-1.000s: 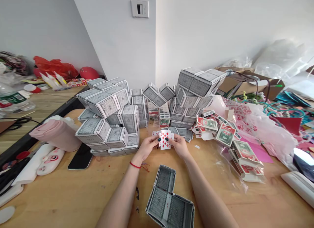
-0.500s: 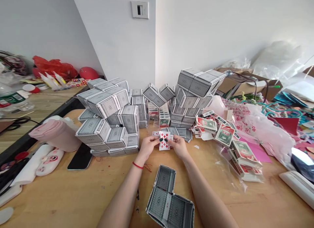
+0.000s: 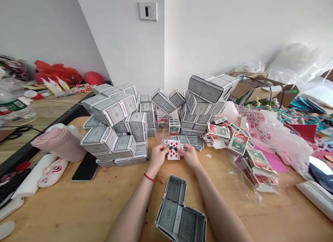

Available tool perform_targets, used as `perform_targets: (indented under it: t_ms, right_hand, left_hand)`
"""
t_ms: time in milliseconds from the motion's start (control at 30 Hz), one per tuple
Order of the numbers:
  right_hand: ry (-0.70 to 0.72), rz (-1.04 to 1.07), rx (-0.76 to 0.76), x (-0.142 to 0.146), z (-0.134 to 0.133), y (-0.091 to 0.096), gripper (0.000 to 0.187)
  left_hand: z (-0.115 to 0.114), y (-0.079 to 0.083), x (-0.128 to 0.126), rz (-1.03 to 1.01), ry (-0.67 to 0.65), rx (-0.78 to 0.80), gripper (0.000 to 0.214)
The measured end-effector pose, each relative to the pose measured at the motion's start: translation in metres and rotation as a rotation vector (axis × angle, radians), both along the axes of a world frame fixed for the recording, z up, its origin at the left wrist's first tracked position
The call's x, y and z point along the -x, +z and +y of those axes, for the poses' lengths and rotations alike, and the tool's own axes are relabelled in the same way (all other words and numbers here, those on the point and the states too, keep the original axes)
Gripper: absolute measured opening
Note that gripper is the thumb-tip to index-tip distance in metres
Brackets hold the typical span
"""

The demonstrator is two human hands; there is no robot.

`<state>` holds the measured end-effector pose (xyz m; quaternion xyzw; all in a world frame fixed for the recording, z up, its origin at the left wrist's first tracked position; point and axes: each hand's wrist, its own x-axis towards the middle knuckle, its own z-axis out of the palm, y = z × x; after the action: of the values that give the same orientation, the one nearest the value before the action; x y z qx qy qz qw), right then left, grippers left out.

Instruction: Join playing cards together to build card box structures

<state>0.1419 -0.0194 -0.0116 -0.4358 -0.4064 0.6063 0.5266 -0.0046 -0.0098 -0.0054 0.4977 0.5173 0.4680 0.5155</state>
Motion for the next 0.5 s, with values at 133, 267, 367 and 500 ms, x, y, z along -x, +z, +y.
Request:
perform_targets:
  t_ms: [133,267,367,500]
  right_hand:
    - [0.007,-0.020,-0.002,0.003,0.000,-0.001,0.035]
    - [0.017,-0.054,-0.007,0.006,0.000,0.000,0.034]
    - [0.016,-0.054,-0.011,0.008,0.000,0.002,0.035]
    - [0.030,-0.038,-0.014,0.008,-0.001,0.003,0.032]
  left_hand:
    - [-0.006,0.000,-0.006,0.240,0.081,-0.158,0.016]
    - [-0.012,0.003,-0.012,0.377,0.149,-0.258,0.012]
    - [-0.014,0.004,-0.012,0.487,0.127,-0.288,0.017]
    - [-0.013,0.003,-0.009,0.656,0.137,-0.315,0.028]
